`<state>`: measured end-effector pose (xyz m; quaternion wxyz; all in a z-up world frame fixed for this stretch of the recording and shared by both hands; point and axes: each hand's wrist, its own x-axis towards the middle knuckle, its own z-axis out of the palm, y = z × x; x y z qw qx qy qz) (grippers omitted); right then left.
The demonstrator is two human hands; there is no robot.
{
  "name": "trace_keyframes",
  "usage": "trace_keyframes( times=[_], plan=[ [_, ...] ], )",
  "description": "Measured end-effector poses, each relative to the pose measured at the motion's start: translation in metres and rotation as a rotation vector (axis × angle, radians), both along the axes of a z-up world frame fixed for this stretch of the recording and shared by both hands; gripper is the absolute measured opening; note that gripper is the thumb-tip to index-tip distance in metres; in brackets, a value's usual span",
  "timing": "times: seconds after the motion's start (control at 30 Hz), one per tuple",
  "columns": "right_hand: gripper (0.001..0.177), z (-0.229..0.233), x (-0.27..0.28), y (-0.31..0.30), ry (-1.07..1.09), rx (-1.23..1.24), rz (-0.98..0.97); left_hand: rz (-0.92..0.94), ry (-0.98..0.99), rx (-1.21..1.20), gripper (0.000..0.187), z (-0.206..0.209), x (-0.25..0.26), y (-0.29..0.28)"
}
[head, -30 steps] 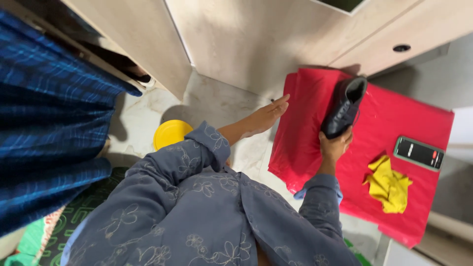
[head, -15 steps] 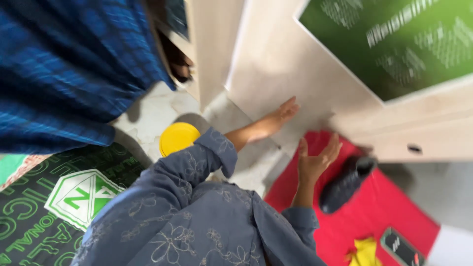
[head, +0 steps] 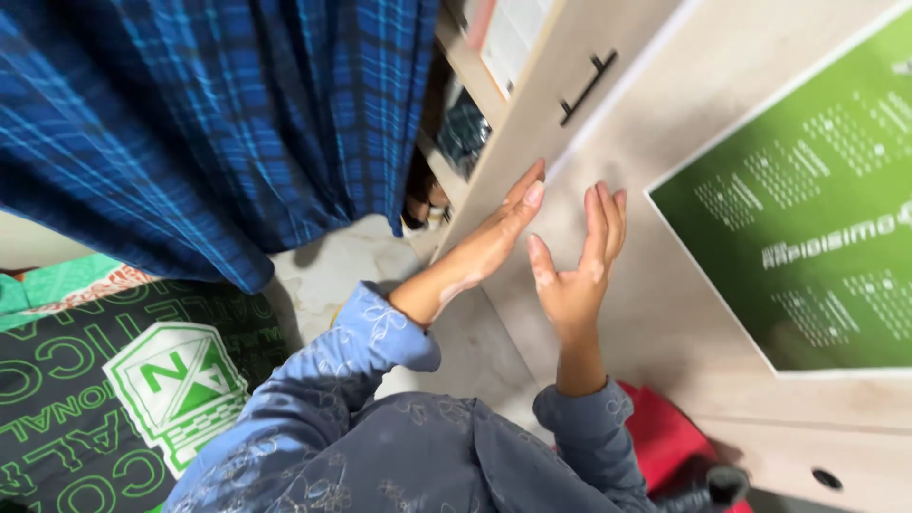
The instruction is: The person removes multiple pairs of shoes from a wooden shoe rack, places them on a red mat, and then returns them to the rack in a different arrangement. The person handles black dress shoes, brown shoes, and green-and-black sneakers, and briefly wipes the empty rack with a yellow cloth.
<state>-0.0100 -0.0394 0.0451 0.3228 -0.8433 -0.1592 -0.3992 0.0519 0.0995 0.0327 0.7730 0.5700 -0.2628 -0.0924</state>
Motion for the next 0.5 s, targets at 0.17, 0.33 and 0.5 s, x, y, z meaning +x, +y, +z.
trace_keyframes(
  times=[0.17, 0.33, 0.5],
  plan=[
    [0.075, 0.049, 0.043, 0.038, -0.115, -0.04, 0.08, 0.106, -0.159, 0.065, 0.089, 0.045, 0.014, 0.048],
    [0.072, 0.098, 0.102, 0.067, -0.291, -0.11, 0.145, 0.147, -0.334, -0.034, 0.088, 0.084, 0.059, 0.076],
    [0.062, 0.151, 0.173, 0.101, -0.37, -0.139, 0.125, 0.112, -0.458, -0.044, 0.089, 0.132, 0.122, 0.097]
  ],
)
